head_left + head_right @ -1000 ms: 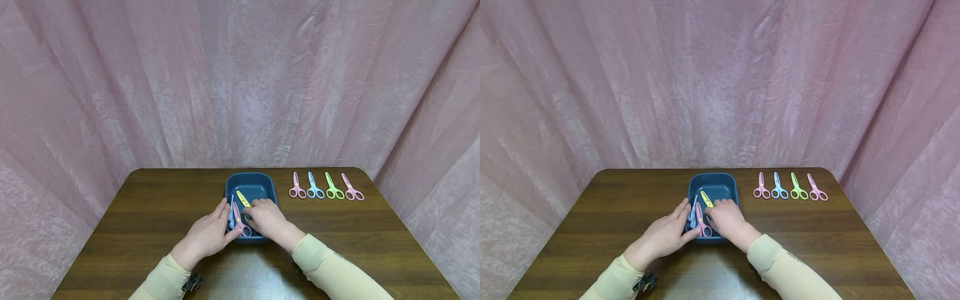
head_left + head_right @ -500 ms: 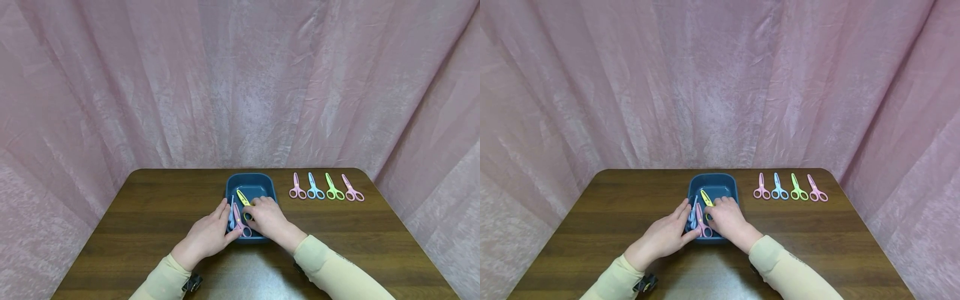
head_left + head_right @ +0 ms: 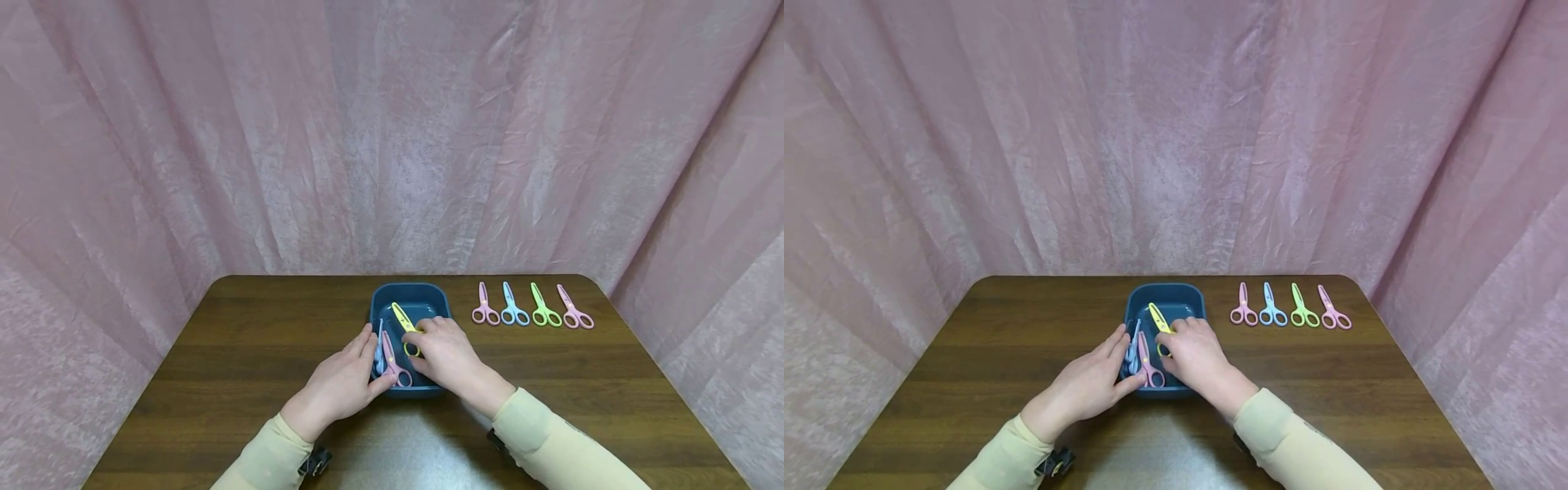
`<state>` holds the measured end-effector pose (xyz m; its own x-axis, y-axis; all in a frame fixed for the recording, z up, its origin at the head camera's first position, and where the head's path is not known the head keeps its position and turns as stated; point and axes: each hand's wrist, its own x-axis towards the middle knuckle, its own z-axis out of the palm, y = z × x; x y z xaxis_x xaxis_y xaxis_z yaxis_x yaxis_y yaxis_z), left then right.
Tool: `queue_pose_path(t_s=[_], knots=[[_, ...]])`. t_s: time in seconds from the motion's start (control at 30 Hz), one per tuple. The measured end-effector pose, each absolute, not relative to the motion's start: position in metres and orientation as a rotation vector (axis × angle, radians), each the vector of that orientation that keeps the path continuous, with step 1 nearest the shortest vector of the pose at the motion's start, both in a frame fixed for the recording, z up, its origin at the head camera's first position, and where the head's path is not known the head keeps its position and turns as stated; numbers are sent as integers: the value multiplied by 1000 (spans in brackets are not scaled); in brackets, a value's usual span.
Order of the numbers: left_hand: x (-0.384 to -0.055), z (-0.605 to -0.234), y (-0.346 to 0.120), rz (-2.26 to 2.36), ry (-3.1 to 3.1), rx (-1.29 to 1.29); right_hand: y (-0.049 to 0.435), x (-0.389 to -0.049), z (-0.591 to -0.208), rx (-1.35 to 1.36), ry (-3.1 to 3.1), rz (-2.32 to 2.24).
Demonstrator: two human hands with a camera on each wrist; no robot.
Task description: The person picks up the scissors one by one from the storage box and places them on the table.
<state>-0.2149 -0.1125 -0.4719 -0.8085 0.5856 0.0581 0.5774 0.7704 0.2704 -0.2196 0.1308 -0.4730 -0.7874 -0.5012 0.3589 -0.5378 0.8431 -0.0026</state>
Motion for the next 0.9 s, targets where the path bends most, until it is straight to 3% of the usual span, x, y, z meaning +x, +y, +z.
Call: queue_pose_path(t_s=[0.9], knots=[[-213, -473, -113, 453, 2922, 947, 170, -173, -453, 731, -2528, 200]])
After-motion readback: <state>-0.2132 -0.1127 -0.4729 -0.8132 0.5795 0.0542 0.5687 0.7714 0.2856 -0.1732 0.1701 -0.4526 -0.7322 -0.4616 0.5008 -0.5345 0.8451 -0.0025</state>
